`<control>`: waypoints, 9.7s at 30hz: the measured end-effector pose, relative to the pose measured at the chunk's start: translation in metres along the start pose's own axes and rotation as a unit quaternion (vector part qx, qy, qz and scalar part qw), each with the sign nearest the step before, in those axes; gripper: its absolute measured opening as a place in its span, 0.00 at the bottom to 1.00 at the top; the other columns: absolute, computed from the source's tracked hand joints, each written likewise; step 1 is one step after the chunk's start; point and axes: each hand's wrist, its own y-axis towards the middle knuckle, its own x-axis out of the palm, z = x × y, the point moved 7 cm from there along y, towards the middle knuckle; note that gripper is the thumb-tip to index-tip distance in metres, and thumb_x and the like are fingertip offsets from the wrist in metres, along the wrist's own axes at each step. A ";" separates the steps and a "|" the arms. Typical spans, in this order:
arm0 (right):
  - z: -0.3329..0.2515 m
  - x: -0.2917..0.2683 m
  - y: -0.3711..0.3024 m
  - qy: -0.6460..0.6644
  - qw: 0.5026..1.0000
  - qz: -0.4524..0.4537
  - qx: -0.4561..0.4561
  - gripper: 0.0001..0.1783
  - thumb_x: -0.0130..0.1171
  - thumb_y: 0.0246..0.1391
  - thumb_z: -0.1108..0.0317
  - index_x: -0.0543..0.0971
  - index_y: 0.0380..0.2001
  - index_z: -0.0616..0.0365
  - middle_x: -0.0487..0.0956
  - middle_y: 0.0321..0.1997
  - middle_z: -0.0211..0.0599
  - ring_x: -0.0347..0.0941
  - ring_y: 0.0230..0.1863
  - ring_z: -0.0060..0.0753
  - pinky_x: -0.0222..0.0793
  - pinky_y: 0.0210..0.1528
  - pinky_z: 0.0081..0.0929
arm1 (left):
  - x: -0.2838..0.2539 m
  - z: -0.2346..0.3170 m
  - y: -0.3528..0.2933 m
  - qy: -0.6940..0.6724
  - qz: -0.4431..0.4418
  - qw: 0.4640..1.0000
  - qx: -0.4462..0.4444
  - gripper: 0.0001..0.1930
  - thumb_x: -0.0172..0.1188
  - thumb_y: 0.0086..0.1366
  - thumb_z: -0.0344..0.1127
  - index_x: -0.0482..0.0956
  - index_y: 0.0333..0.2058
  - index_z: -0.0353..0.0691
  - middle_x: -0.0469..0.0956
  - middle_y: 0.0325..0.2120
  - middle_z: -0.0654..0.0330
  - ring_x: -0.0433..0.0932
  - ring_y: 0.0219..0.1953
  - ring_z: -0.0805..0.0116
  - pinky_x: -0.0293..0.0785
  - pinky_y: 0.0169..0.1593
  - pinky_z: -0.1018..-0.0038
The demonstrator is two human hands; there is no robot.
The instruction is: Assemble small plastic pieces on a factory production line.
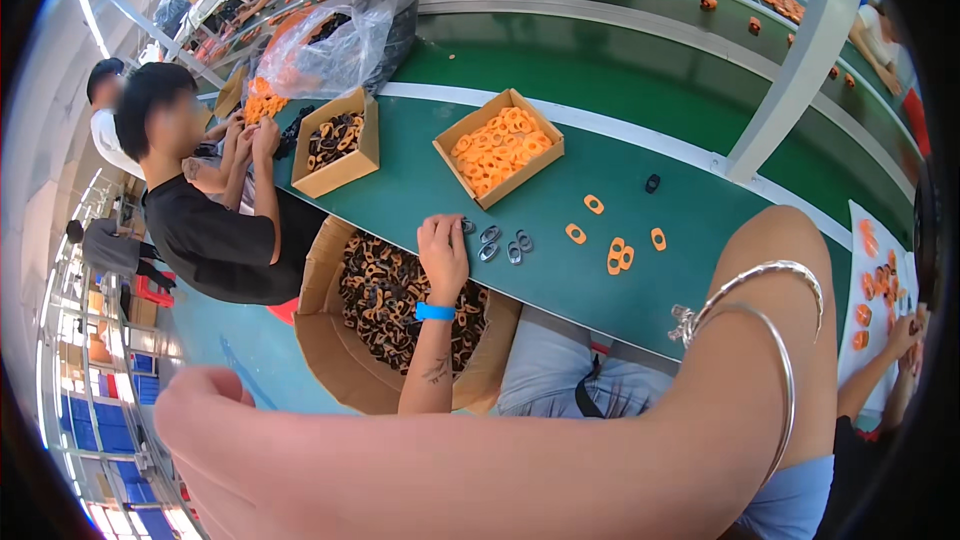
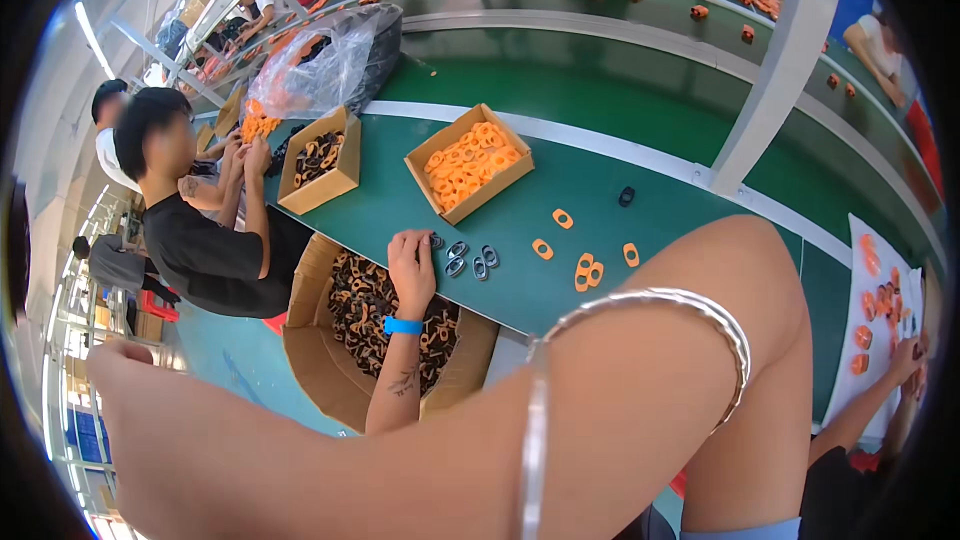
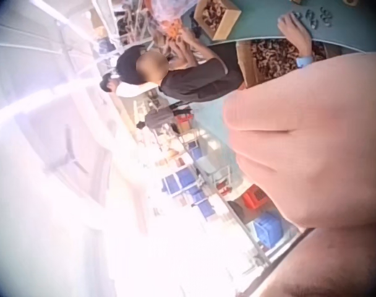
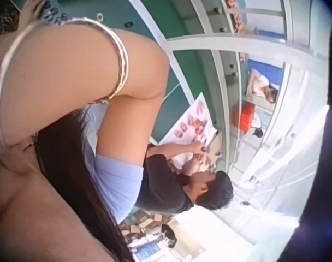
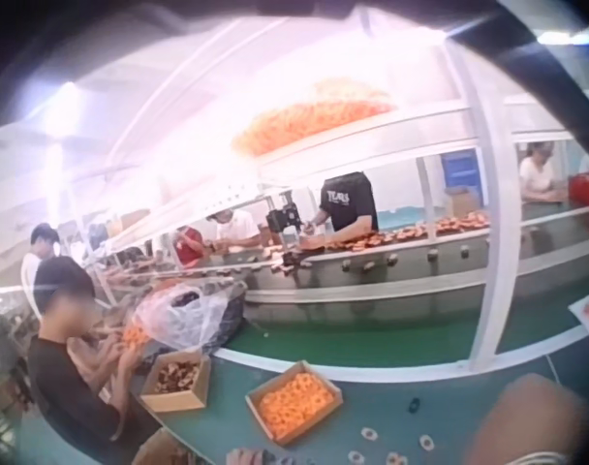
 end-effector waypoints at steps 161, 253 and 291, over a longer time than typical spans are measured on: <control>0.046 0.037 -0.313 -0.105 0.771 0.020 0.628 0.07 0.68 0.47 0.77 0.79 0.30 0.64 0.76 0.37 0.42 0.74 0.40 0.48 0.71 0.42 0.40 | 0.061 0.184 -0.085 -0.275 -0.253 0.915 0.155 0.09 0.64 0.61 0.25 0.81 0.41 0.36 0.78 0.47 0.54 0.75 0.50 0.50 0.74 0.53 0.60; 0.109 0.043 -0.284 -0.047 0.816 -0.097 0.569 0.10 0.63 0.54 0.72 0.80 0.40 0.60 0.77 0.40 0.43 0.75 0.43 0.50 0.72 0.47 0.41 | 0.029 0.155 -0.064 -0.145 -0.188 0.971 0.041 0.18 0.68 0.60 0.26 0.79 0.49 0.35 0.75 0.51 0.50 0.73 0.53 0.49 0.72 0.55 0.60; 0.047 0.039 -0.301 -0.050 0.748 0.027 0.661 0.13 0.68 0.54 0.73 0.85 0.44 0.60 0.82 0.39 0.37 0.74 0.30 0.26 0.70 0.32 0.24 | 0.071 0.191 -0.095 -0.296 -0.295 0.906 0.065 0.14 0.70 0.57 0.27 0.81 0.43 0.35 0.74 0.49 0.53 0.79 0.44 0.58 0.77 0.45 0.66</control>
